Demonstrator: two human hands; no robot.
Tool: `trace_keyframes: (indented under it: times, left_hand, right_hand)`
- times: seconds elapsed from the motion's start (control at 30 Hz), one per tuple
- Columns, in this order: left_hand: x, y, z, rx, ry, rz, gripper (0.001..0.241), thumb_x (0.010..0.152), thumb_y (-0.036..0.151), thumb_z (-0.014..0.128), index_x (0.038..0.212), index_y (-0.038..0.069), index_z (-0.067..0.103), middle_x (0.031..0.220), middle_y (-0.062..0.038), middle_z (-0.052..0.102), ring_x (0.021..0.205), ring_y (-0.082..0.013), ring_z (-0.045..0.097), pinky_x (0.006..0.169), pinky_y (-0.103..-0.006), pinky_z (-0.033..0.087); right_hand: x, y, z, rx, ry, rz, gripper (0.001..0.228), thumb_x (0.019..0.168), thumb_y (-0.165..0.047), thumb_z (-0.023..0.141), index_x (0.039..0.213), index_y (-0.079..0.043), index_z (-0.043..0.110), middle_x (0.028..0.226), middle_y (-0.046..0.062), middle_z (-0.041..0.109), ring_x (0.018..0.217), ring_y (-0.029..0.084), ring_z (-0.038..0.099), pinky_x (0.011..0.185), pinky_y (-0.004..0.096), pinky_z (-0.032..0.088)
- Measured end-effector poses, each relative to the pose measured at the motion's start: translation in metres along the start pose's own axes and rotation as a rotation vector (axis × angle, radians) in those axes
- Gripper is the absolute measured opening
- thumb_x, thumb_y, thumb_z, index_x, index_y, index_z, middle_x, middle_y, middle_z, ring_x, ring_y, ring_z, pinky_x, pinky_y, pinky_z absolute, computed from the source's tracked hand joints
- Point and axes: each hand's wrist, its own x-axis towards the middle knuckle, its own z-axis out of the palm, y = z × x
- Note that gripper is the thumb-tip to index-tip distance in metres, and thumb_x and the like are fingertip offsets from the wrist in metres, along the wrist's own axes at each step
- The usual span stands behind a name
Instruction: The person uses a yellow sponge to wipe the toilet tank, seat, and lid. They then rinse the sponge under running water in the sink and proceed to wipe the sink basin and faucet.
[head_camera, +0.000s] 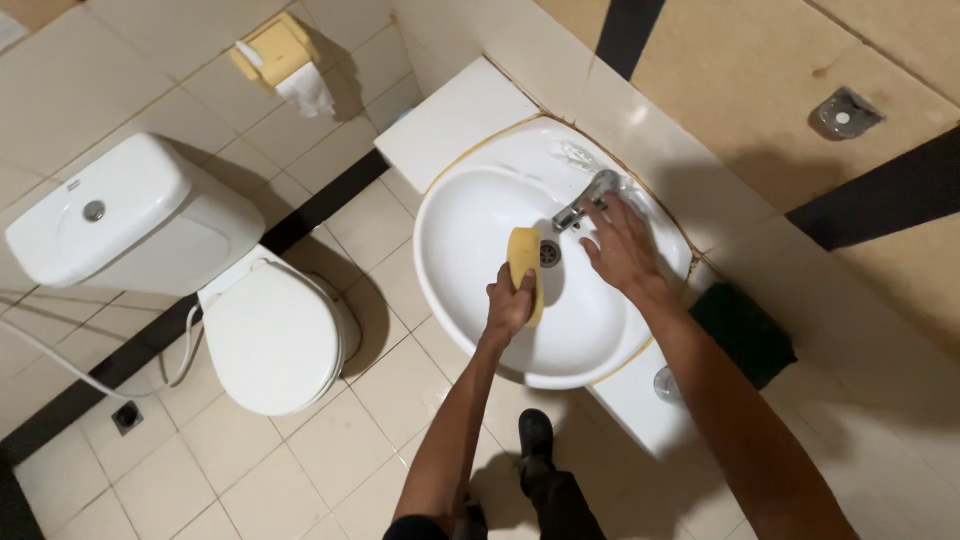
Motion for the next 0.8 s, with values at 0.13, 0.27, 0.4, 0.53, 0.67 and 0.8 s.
trace_keyframes:
  times: [0.13, 0.27, 0.4, 0.53, 0.67, 0.8]
  left_hand:
    - [0.015, 0.007, 0.02, -0.227, -0.053, -0.147, 0.065, 0.103, 0.047, 0.042, 0.15, 0.002, 0.044, 0.111, -0.027, 0.073, 0.094, -0.032, 0.07, 0.085, -0.043, 0.057]
    - [0.042, -0.027, 0.043, -0.41, -0.087, -0.23, 0.065, 0.104, 0.049, 0.039, 0.151, 0.004, 0.046, 0.12, -0.017, 0.068, 0.103, -0.0267, 0.066, 0.093, -0.0394, 0.054]
    - [0.06, -0.046, 0.058, -0.6, -0.134, -0.215, 0.063, 0.106, 0.047, 0.04, 0.151, 0.003, 0.046, 0.135, -0.015, 0.063, 0.121, -0.0218, 0.061, 0.109, -0.0344, 0.044]
    - [0.061, -0.038, 0.057, -0.646, -0.126, -0.222, 0.061, 0.106, 0.045, 0.038, 0.149, 0.003, 0.049, 0.137, -0.017, 0.062, 0.123, -0.0246, 0.06, 0.11, -0.0355, 0.044]
    - [0.063, -0.043, 0.054, -0.679, -0.156, -0.233, 0.062, 0.108, 0.044, 0.033, 0.15, 0.001, 0.047, 0.139, -0.017, 0.061, 0.124, -0.0262, 0.06, 0.109, -0.0369, 0.045]
    - [0.051, -0.034, 0.047, -0.665, -0.185, -0.277, 0.061, 0.109, 0.045, 0.028, 0.153, 0.004, 0.041, 0.14, -0.015, 0.058, 0.125, -0.0246, 0.06, 0.109, -0.0377, 0.049]
  right_hand:
    - [0.022, 0.02, 0.026, -0.063, 0.041, -0.096, 0.059, 0.083, -0.028, 0.078, 0.138, -0.016, 0.062, 0.145, 0.022, 0.051, 0.138, 0.042, 0.04, 0.115, 0.053, 0.035]
    - [0.039, 0.032, 0.045, -0.172, 0.059, -0.224, 0.036, 0.091, -0.025, 0.077, 0.12, -0.006, 0.07, 0.126, 0.019, 0.063, 0.128, 0.039, 0.052, 0.113, 0.05, 0.042]
    - [0.047, 0.038, 0.054, -0.562, 0.084, -0.4, 0.022, 0.083, -0.013, 0.076, 0.103, -0.002, 0.074, 0.109, 0.015, 0.071, 0.115, 0.025, 0.068, 0.097, 0.031, 0.06]
    - [0.058, 0.045, 0.042, -0.424, 0.103, -0.392, 0.018, 0.083, -0.011, 0.075, 0.098, 0.0, 0.075, 0.102, 0.018, 0.07, 0.099, 0.026, 0.072, 0.075, 0.032, 0.064]
    - [0.066, 0.036, 0.02, -0.026, -0.013, -0.16, 0.02, 0.09, -0.017, 0.075, 0.098, 0.002, 0.071, 0.101, 0.02, 0.068, 0.085, 0.036, 0.07, 0.071, 0.045, 0.061]
    - [0.052, 0.022, 0.021, 0.239, 0.034, 0.031, 0.023, 0.092, -0.01, 0.073, 0.11, 0.0, 0.062, 0.116, 0.02, 0.064, 0.104, 0.038, 0.067, 0.088, 0.047, 0.058]
